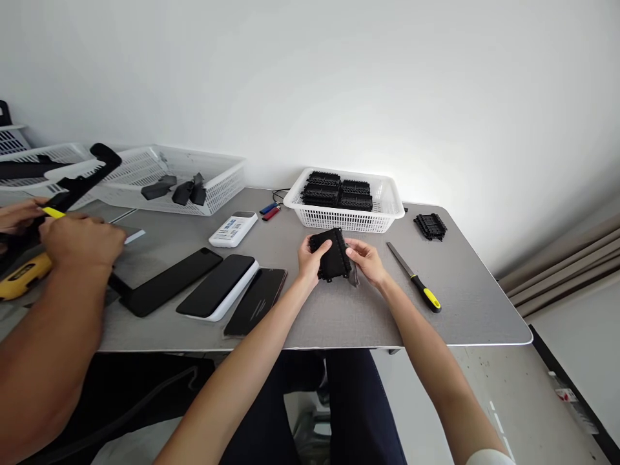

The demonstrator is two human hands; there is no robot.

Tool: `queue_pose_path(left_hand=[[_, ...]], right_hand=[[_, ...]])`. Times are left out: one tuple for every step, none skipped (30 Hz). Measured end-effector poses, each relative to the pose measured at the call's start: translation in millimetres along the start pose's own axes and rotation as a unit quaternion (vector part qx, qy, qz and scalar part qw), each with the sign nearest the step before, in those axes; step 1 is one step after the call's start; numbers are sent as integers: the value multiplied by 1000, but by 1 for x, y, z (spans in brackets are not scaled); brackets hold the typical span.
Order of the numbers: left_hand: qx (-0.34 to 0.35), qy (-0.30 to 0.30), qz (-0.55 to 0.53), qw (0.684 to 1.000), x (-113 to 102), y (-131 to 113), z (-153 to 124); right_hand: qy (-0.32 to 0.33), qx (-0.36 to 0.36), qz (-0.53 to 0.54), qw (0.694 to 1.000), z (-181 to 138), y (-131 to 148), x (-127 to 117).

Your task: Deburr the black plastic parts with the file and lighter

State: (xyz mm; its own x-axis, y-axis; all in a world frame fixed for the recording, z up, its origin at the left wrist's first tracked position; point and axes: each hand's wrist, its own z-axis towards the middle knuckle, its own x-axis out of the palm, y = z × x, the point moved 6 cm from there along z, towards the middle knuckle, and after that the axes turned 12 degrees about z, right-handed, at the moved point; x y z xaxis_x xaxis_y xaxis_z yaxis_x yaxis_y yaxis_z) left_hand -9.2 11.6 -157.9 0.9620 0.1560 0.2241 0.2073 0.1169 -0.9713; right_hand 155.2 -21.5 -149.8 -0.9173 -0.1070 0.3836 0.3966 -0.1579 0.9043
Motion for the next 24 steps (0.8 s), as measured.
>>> queue_pose_path(left_hand=[[1, 1, 0, 1000, 0, 0, 0], [1, 2, 0, 1000, 0, 0, 0], [1, 2, 1, 1000, 0, -1, 0], [2, 2, 2, 1000, 1, -2, 0], [4, 1, 4, 1000, 1, -2, -1], [7, -1, 6, 1000, 1, -4, -1], [11, -3, 8, 1000, 1, -5, -1], [16, -6, 11, 1000, 1, -6, -2], [22, -9, 15, 1000, 1, -7, -2], [26, -12, 19, 999, 1, -8, -2], [30, -13, 23, 999, 1, -9, -3], [31, -15, 25, 999, 2, -9, -3], [32, -15, 27, 999, 2, -9, -4], [32, -16, 27, 999, 3, -9, -4], [31, -16, 26, 999, 4, -8, -5], [30, -15, 24, 999, 5, -8, -5], [29, -14, 22, 999, 7, -7, -6], [29, -12, 19, 999, 8, -6, -6], [28, -10, 15, 999, 10, -5, -6], [27, -7, 10, 1000, 12, -5, -6], [27, -3, 5, 1000, 13, -4, -6], [25, 2, -2, 1000, 15, -3, -6], [22, 9, -9, 1000, 16, -2, -6], [17, 17, -16, 1000, 18, -1, -6]], right_hand=[[-5, 2, 6, 1000, 0, -1, -3], [-12, 3, 10, 1000, 1, -1, -6], [-20, 2, 13, 1000, 1, -1, -9], [-28, -1, 15, 999, 1, -1, -12], [-36, -5, 14, 999, 2, 0, -14], [-42, -9, 12, 999, 2, 1, -16], [-46, -14, 8, 999, 2, 2, -17], [-48, -19, 3, 999, 1, 3, -17], [-47, -23, -2, 999, 1, 4, -17], [-45, -27, -9, 999, 1, 4, -16], [-43, -30, -15, 999, 0, 4, -14], [-40, -34, -23, 998, 0, 5, -13], [-38, -39, -30, 998, 0, 5, -12], [-38, -44, -38, 998, 0, 6, -11], [-39, -51, -45, 997, 0, 7, -12], [-42, -58, -52, 996, 0, 8, -12], [-44, -65, -58, 995, 0, 10, -13], [-46, -72, -64, 994, 0, 11, -14], [-47, -78, -68, 994, 0, 12, -15], [-47, -83, -72, 993, 0, 13, -16], [-46, -88, -75, 992, 0, 14, -16], [-46, -92, -78, 992, 0, 15, -16], [-46, -97, -80, 991, -1, 15, -16], [-47, -102, -82, 990, -1, 16, -16]])
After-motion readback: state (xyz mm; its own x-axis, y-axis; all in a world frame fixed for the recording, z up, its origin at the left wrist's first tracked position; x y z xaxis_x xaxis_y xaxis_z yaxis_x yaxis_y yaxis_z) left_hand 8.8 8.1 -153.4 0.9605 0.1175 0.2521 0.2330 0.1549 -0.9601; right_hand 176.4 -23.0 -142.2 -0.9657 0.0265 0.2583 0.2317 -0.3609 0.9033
